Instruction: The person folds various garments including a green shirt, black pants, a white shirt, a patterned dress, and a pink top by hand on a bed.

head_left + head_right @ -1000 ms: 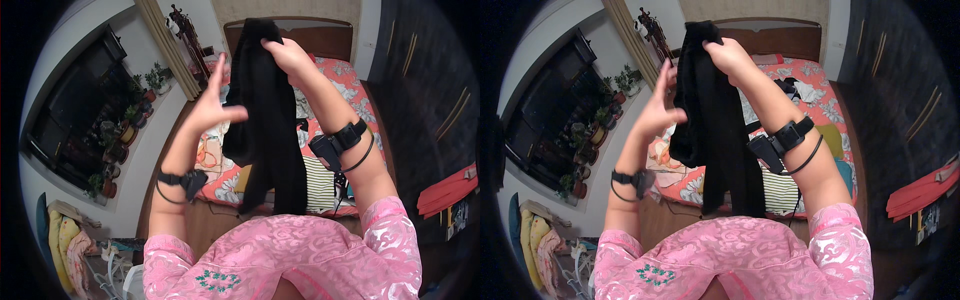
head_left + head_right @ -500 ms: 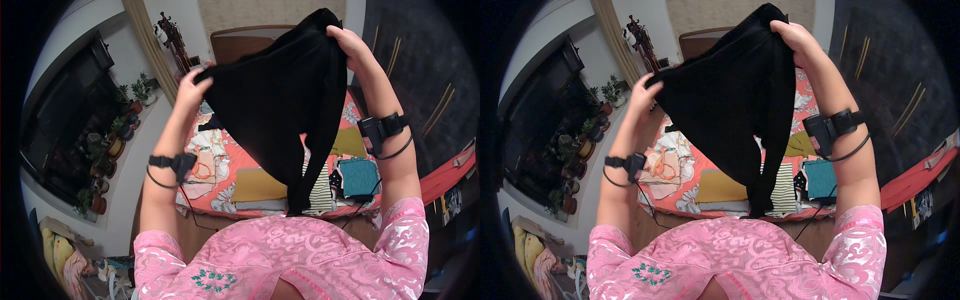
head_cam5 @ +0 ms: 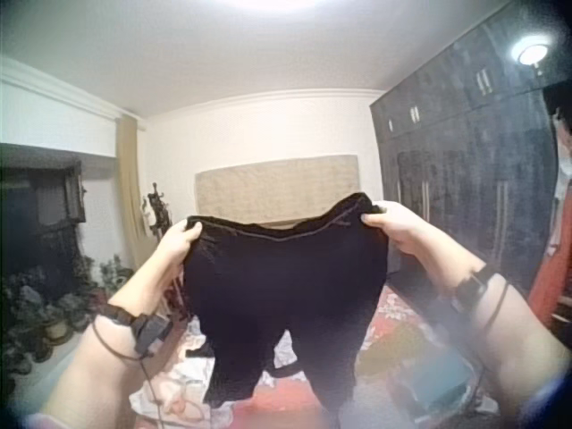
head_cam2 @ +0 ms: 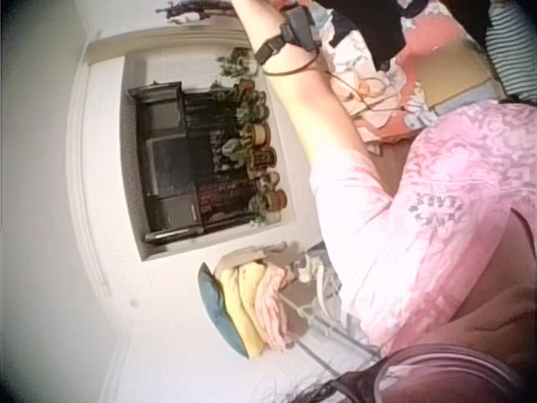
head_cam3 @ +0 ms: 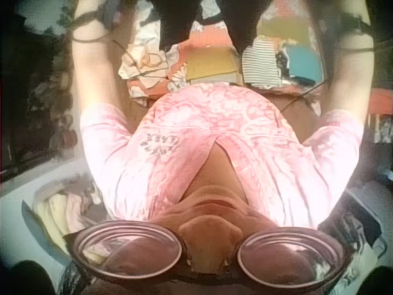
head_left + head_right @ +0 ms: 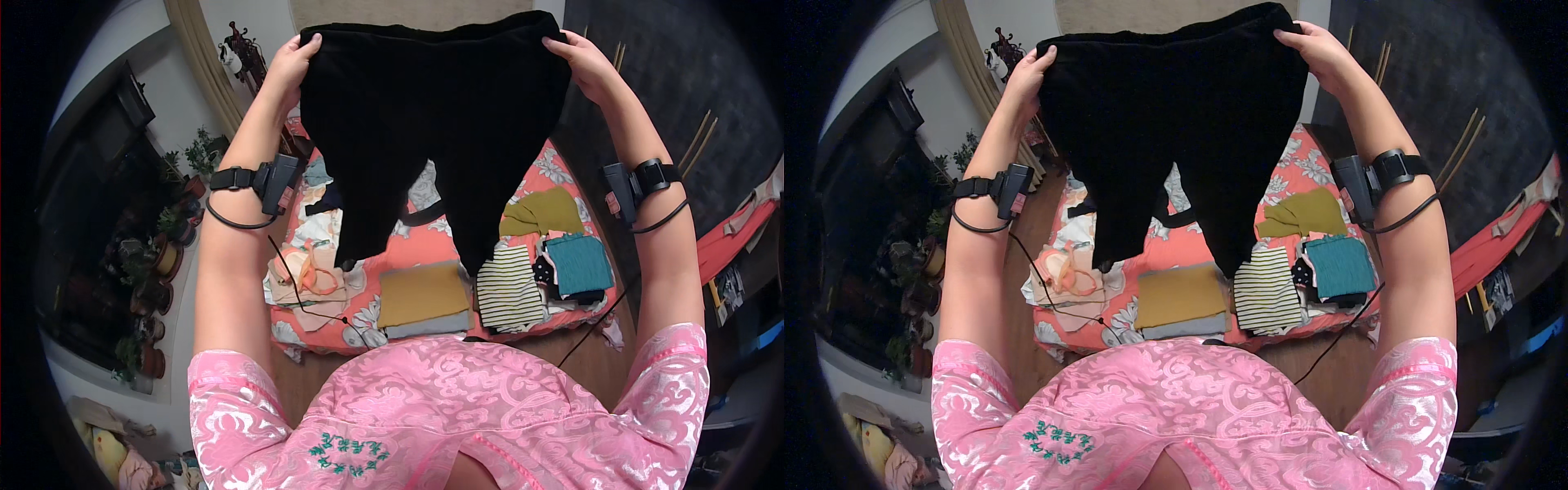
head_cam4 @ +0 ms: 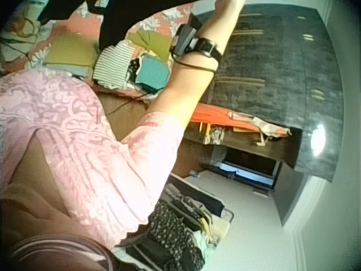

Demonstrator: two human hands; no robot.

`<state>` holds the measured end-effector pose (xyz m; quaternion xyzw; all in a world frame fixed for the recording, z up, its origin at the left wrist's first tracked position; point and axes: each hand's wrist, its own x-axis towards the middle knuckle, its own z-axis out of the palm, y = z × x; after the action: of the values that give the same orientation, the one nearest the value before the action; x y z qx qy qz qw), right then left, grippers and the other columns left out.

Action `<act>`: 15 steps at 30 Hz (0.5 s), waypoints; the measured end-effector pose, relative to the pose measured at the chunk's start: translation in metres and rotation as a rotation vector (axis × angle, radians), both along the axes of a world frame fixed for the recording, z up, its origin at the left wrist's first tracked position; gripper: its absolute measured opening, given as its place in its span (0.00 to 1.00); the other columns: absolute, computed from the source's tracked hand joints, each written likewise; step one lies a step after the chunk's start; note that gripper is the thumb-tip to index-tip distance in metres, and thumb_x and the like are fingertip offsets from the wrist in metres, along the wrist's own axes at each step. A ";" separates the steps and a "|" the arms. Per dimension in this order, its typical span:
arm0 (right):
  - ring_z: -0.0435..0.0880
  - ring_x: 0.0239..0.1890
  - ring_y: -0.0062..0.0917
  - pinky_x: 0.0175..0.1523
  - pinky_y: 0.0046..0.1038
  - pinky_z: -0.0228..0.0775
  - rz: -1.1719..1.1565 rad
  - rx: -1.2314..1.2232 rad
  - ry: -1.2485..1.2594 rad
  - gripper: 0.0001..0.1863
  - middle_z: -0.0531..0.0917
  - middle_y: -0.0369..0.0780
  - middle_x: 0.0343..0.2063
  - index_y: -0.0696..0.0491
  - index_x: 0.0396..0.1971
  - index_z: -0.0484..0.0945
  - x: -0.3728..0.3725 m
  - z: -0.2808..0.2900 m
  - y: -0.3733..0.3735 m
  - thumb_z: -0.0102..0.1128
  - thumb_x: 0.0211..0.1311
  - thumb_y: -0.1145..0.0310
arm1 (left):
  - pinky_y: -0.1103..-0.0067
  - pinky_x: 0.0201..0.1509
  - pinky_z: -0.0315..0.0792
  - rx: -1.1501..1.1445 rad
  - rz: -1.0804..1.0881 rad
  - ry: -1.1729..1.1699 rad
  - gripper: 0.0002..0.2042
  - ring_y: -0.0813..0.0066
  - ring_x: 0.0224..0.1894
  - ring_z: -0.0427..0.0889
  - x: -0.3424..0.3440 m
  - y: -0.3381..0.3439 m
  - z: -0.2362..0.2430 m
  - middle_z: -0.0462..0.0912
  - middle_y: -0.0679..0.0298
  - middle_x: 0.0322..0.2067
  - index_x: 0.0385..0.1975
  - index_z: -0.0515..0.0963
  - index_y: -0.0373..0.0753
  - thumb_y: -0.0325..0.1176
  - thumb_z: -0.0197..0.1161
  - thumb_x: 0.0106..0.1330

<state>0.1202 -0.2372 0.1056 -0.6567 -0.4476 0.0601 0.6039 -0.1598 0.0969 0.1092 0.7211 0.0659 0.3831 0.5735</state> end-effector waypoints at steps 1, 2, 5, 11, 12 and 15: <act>0.75 0.43 0.21 0.50 0.25 0.63 -0.066 -0.031 -0.018 0.17 0.81 0.35 0.37 0.53 0.45 0.75 -0.007 0.001 0.001 0.57 0.60 0.59 | 0.79 0.37 0.75 -0.005 -0.004 0.001 0.11 0.78 0.34 0.79 -0.004 -0.001 0.002 0.80 0.65 0.34 0.41 0.74 0.37 0.37 0.54 0.66; 0.75 0.43 0.21 0.50 0.25 0.63 -0.070 -0.036 -0.018 0.17 0.81 0.35 0.37 0.53 0.45 0.75 -0.013 0.001 0.000 0.57 0.60 0.59 | 0.79 0.39 0.75 -0.044 -0.018 0.039 0.12 0.77 0.35 0.79 -0.009 -0.001 0.004 0.80 0.65 0.35 0.42 0.73 0.38 0.39 0.54 0.66; 0.77 0.44 0.25 0.52 0.27 0.64 0.046 -0.007 0.076 0.20 0.81 0.39 0.37 0.55 0.44 0.76 -0.023 0.004 -0.003 0.58 0.59 0.55 | 0.78 0.41 0.76 -0.084 -0.030 0.102 0.14 0.76 0.36 0.80 -0.029 -0.014 0.011 0.80 0.64 0.36 0.43 0.72 0.39 0.42 0.55 0.66; 0.78 0.43 0.30 0.53 0.32 0.69 0.161 -0.218 0.144 0.25 0.80 0.45 0.39 0.58 0.41 0.77 -0.038 0.004 0.004 0.62 0.54 0.51 | 0.78 0.42 0.76 -0.092 -0.092 0.118 0.16 0.77 0.39 0.79 -0.043 0.011 0.002 0.80 0.65 0.38 0.44 0.72 0.39 0.43 0.55 0.65; 0.79 0.43 0.30 0.52 0.33 0.69 0.111 -0.176 0.113 0.26 0.80 0.45 0.39 0.58 0.41 0.76 -0.047 0.005 0.005 0.62 0.53 0.50 | 0.79 0.43 0.75 -0.086 -0.057 0.113 0.16 0.77 0.39 0.79 -0.044 0.013 0.001 0.79 0.65 0.39 0.45 0.71 0.39 0.43 0.55 0.65; 0.79 0.43 0.26 0.50 0.29 0.72 0.086 -0.056 0.042 0.27 0.79 0.44 0.41 0.60 0.45 0.73 -0.059 0.011 0.011 0.62 0.55 0.53 | 0.80 0.45 0.74 -0.032 -0.079 0.111 0.16 0.78 0.41 0.78 -0.056 0.029 0.004 0.79 0.65 0.40 0.46 0.71 0.39 0.44 0.55 0.65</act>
<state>0.0613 -0.2258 0.1165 -0.6523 -0.4607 0.1123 0.5913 -0.2161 0.1261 0.1134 0.7339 0.0751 0.3186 0.5952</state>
